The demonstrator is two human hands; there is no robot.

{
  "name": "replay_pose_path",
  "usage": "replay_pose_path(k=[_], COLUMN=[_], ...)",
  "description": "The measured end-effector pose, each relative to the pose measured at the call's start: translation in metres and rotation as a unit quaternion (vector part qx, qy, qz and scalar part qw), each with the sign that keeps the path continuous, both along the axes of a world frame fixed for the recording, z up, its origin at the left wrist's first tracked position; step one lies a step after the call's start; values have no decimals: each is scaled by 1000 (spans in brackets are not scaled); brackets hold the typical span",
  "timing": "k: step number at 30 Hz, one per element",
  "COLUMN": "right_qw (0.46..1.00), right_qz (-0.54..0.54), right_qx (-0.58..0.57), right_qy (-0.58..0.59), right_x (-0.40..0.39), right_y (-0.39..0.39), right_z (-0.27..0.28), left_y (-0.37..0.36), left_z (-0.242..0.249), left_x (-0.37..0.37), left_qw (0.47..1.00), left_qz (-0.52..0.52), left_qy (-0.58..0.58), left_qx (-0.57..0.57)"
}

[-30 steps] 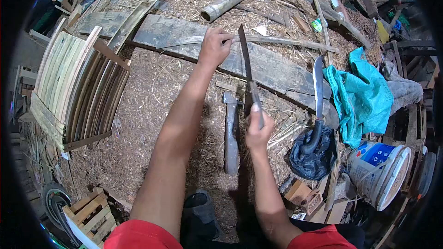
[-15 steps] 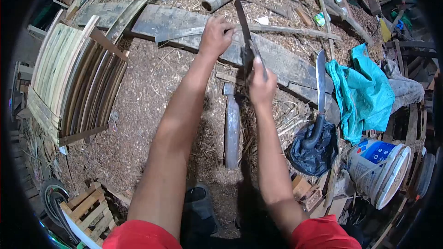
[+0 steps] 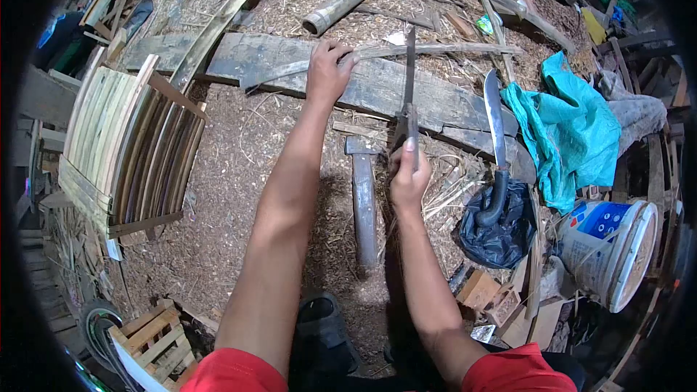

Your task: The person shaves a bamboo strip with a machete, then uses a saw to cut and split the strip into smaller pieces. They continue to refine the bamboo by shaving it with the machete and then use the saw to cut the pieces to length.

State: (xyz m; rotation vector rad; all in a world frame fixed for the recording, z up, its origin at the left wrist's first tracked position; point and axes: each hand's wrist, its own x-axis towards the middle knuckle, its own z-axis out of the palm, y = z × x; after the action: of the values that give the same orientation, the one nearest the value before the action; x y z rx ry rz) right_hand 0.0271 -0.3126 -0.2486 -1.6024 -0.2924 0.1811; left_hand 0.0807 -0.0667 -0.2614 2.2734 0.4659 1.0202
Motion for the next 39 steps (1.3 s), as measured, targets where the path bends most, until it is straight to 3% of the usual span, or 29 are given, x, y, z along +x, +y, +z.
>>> replay_pose_path(k=[4,6,11,13,18,39], right_qw=[998,997,996,997,997,993], right_qz=[41,59,72,72,67,100], right_qx=[39,5,12,7,-23,-47], right_qy=[42,38,54,6,2,-31], right_x=[-8,-5,-8,-9,-18,-31], right_y=[8,5,-7,-7,-7,-10], right_z=[12,9,15,18,11,0], left_y=[-13,-15,-18,-17,-18,-30], left_z=[-1,-1,1,2,4,-6], left_x=[-13,-17,-29,-34,-42,-48], left_qw=[1000,999,995,993,992,997], left_qz=[25,30,11,-6,-43,-3], left_qy=[-11,-17,10,13,-5,-45], left_qx=[-1,11,101,120,118,61])
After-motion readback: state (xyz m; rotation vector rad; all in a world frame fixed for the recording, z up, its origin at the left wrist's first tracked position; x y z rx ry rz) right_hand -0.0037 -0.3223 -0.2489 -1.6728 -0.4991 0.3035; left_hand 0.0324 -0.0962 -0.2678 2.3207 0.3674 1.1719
